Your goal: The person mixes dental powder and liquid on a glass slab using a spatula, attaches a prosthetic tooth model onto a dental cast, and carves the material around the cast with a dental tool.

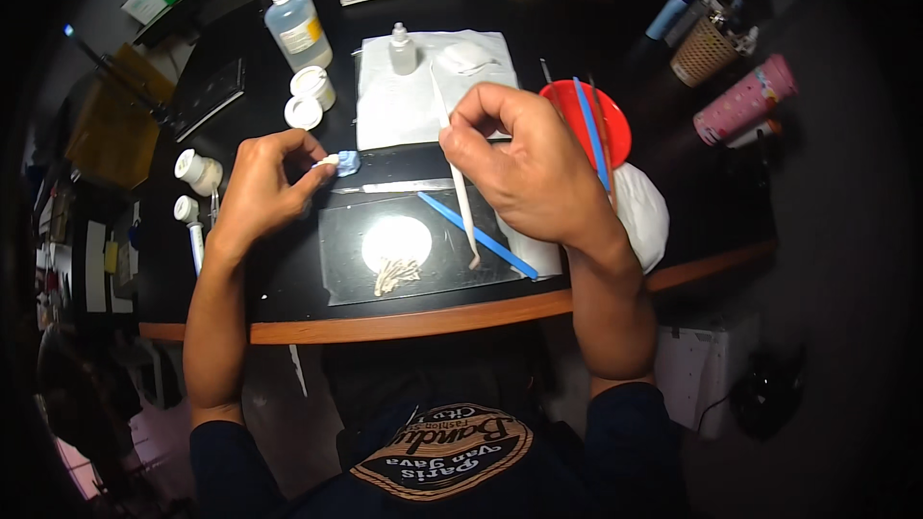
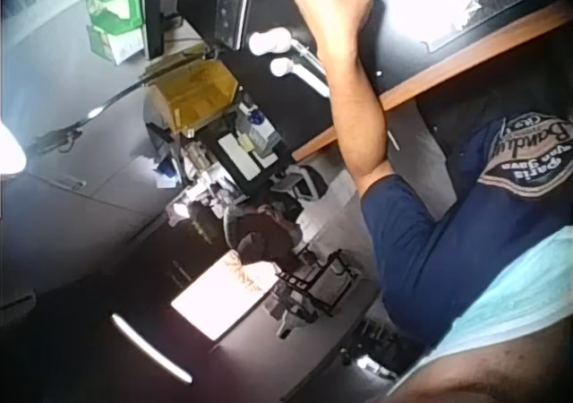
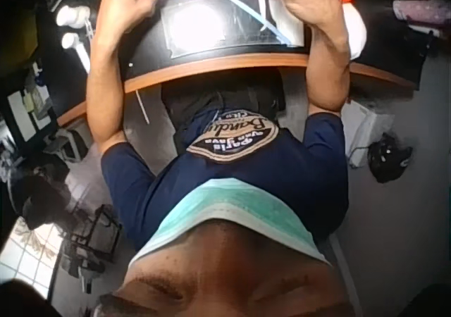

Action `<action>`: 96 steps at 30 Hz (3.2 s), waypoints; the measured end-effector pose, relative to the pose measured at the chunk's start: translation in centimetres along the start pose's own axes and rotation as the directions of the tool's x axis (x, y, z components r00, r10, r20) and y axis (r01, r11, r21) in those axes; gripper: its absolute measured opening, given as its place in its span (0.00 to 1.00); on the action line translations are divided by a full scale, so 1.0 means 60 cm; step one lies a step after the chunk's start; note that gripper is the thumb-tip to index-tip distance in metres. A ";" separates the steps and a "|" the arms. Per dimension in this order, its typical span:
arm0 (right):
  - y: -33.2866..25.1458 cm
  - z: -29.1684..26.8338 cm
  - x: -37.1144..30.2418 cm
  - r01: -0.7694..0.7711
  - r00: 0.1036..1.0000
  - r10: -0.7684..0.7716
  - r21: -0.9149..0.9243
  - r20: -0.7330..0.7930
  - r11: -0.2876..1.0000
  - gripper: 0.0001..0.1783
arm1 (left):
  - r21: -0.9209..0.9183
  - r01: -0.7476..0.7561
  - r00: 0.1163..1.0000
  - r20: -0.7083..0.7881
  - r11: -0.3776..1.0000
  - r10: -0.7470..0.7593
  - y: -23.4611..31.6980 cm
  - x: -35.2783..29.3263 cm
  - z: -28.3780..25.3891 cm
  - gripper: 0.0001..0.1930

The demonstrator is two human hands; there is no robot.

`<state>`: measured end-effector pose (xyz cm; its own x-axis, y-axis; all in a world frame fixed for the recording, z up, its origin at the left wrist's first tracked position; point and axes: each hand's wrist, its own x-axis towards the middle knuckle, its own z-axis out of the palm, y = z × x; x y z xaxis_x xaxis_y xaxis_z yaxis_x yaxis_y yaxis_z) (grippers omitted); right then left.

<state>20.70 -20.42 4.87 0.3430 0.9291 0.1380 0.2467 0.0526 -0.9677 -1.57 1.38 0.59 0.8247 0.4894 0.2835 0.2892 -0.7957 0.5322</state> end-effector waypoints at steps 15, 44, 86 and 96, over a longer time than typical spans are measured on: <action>-0.017 -0.043 -0.092 0.262 0.942 -0.257 -0.006 -0.218 0.965 0.06 | -0.046 -0.322 0.924 -0.232 0.946 0.303 0.028 0.014 0.029 0.07; 0.048 -0.076 -0.299 -0.260 0.947 0.151 -0.398 -0.285 0.880 0.08 | -0.366 -0.481 0.710 0.371 0.797 0.598 0.255 0.047 0.213 0.08; -0.073 -0.106 -0.254 -0.091 0.988 0.155 -0.844 -0.010 0.528 0.08 | -0.153 -0.702 0.691 0.088 0.695 0.717 0.241 0.026 0.232 0.02; -0.024 -0.100 -0.283 -0.111 0.992 0.030 -0.720 -0.125 0.685 0.06 | -0.283 -0.631 0.709 0.167 0.722 0.685 0.236 0.031 0.227 0.07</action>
<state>19.93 -38.48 5.19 0.4606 0.8773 0.1344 0.7835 -0.3308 -0.5261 10.68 -13.88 -2.22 0.8639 -0.2580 0.4326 -0.4495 -0.7823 0.4312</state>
